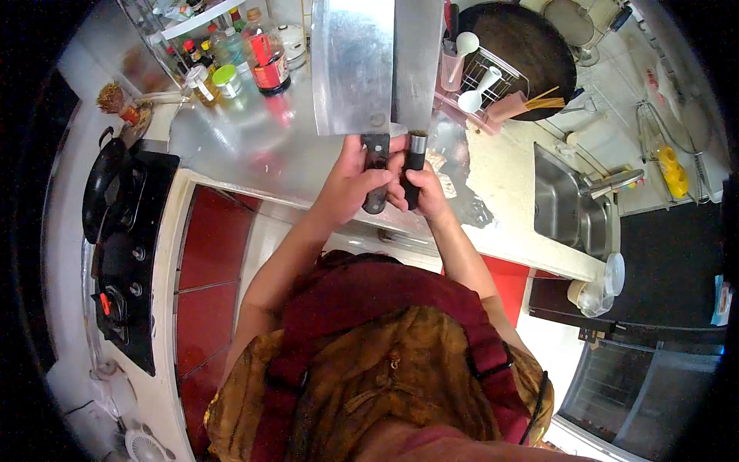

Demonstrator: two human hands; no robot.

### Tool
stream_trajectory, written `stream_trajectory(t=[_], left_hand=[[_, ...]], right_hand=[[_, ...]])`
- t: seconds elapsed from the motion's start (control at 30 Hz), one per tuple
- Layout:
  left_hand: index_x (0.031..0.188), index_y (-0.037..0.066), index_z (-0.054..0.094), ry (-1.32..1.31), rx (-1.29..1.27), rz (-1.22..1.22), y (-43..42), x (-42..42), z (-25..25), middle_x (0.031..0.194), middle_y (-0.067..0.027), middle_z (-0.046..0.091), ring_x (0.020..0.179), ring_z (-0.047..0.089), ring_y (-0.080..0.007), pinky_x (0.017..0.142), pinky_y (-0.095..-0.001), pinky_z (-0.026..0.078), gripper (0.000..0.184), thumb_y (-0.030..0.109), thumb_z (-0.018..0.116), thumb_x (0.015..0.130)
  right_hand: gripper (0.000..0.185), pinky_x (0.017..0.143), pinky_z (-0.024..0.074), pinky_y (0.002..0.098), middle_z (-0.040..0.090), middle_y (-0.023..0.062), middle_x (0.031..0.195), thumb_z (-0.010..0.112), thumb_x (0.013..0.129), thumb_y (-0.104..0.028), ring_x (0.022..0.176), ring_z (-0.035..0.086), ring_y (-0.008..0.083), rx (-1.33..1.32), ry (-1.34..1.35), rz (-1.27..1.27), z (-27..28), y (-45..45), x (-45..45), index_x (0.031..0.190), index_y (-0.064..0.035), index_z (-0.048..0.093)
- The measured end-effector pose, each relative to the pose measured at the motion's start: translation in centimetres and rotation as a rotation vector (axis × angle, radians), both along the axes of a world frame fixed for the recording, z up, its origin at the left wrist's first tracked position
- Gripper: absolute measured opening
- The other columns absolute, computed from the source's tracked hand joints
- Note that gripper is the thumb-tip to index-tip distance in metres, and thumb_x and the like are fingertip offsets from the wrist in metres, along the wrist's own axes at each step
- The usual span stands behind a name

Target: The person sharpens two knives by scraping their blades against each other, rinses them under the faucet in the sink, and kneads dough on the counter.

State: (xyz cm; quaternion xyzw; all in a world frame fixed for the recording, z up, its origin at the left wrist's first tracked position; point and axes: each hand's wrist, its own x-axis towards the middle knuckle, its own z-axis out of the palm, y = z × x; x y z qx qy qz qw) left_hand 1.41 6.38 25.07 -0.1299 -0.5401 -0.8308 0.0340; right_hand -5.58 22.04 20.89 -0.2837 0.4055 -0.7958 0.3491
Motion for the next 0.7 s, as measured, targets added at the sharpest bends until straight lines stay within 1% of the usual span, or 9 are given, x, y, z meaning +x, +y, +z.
stream_trajectory(t=[0.03,0.13,0.23,0.33,0.37,0.47,0.5,0.53,0.7], left_hand=[[0.129,0.004,0.018,-0.042,0.036,-0.029,0.0,0.0,0.2,0.138,-0.0265,0.039,0.096,0.061,-0.0278,0.073,-0.0414,0.058,0.053,-0.002,0.048,0.085],[0.130,0.007,0.016,-0.052,0.075,-0.043,-0.1,-0.6,-0.4,0.136,-0.0253,0.040,0.085,0.063,-0.0261,0.053,-0.0393,0.058,0.055,-0.002,0.048,0.085],[0.132,0.008,0.018,-0.035,0.093,-0.055,-0.3,-0.8,-0.5,0.135,-0.0219,0.042,0.090,0.061,-0.0244,0.062,-0.0377,0.059,0.055,-0.003,0.047,0.086],[0.132,0.004,0.022,-0.034,0.106,0.061,0.2,-1.0,0.1,0.136,-0.0233,0.044,0.098,0.062,-0.0289,0.074,-0.0380,0.058,0.049,0.005,0.047,0.090],[0.133,0.005,0.021,-0.032,0.138,0.069,0.0,-1.3,-0.2,0.136,-0.0235,0.044,0.104,0.060,-0.0295,0.078,-0.0391,0.057,0.048,0.007,0.046,0.092],[0.136,0.007,0.020,-0.033,0.231,0.073,-0.3,-1.8,-0.8,0.137,-0.0241,0.043,0.121,0.050,-0.0312,0.090,-0.0422,0.053,0.046,0.012,0.043,0.097],[0.137,0.008,0.020,-0.038,0.260,0.063,-0.3,-1.5,-0.5,0.137,-0.0243,0.043,0.125,0.047,-0.0315,0.093,-0.0430,0.051,0.045,0.013,0.042,0.098],[0.138,0.009,0.020,-0.044,0.287,0.052,-0.3,-1.3,-0.1,0.137,-0.0246,0.043,0.129,0.043,-0.0318,0.096,-0.0438,0.049,0.044,0.015,0.041,0.100],[0.140,0.008,0.019,-0.016,0.303,0.061,0.0,-1.1,0.2,0.137,-0.0255,0.043,0.128,0.045,-0.0327,0.097,-0.0437,0.047,0.043,0.024,0.033,0.103]], right_hand=[[0.036,0.040,0.0377,0.0270,0.049,0.0057,0.056,0.058,0.083,-0.037,0.041,0.047,0.0151,0.028,0.015,-0.028,0.1,-0.2,0.1,0.087,-0.0012,0.053],[0.033,0.044,0.0396,0.0268,0.051,0.0060,0.059,0.055,0.086,-0.034,0.044,0.049,0.0162,0.147,0.096,-0.098,0.4,-0.5,0.3,0.094,-0.0021,0.051],[0.031,0.043,0.0400,0.0261,0.054,0.0050,0.065,0.054,0.090,-0.027,0.044,0.050,0.0147,0.247,0.133,-0.170,0.5,-0.8,0.5,0.107,-0.0017,0.048],[0.032,0.041,0.0399,0.0244,0.055,0.0030,0.071,0.059,0.088,-0.019,0.045,0.051,0.0117,0.207,0.158,-0.162,0.6,-1.1,0.8,0.113,-0.0020,0.049],[0.041,0.039,0.0396,0.0230,0.055,0.0022,0.076,0.064,0.085,-0.013,0.045,0.050,0.0098,0.191,0.136,-0.143,0.3,-1.1,0.6,0.121,-0.0026,0.048],[0.046,0.040,0.0395,0.0227,0.055,0.0023,0.076,0.065,0.084,-0.012,0.046,0.049,0.0093,0.253,0.151,-0.133,0.7,-1.2,0.7,0.125,-0.0031,0.047],[0.045,0.038,0.0387,0.0206,0.055,0.0025,0.074,0.069,0.081,-0.024,0.045,0.049,0.0083,0.273,0.164,-0.176,1.3,-1.5,1.1,0.116,-0.0010,0.051],[0.044,0.038,0.0385,0.0204,0.055,0.0022,0.074,0.068,0.081,-0.023,0.045,0.049,0.0083,0.260,0.139,-0.172,1.3,-1.6,1.3,0.115,-0.0010,0.051],[0.042,0.039,0.0380,0.0203,0.055,0.0013,0.072,0.069,0.082,-0.024,0.045,0.048,0.0082,0.220,0.054,-0.175,0.4,-1.8,1.5,0.113,-0.0012,0.052]])
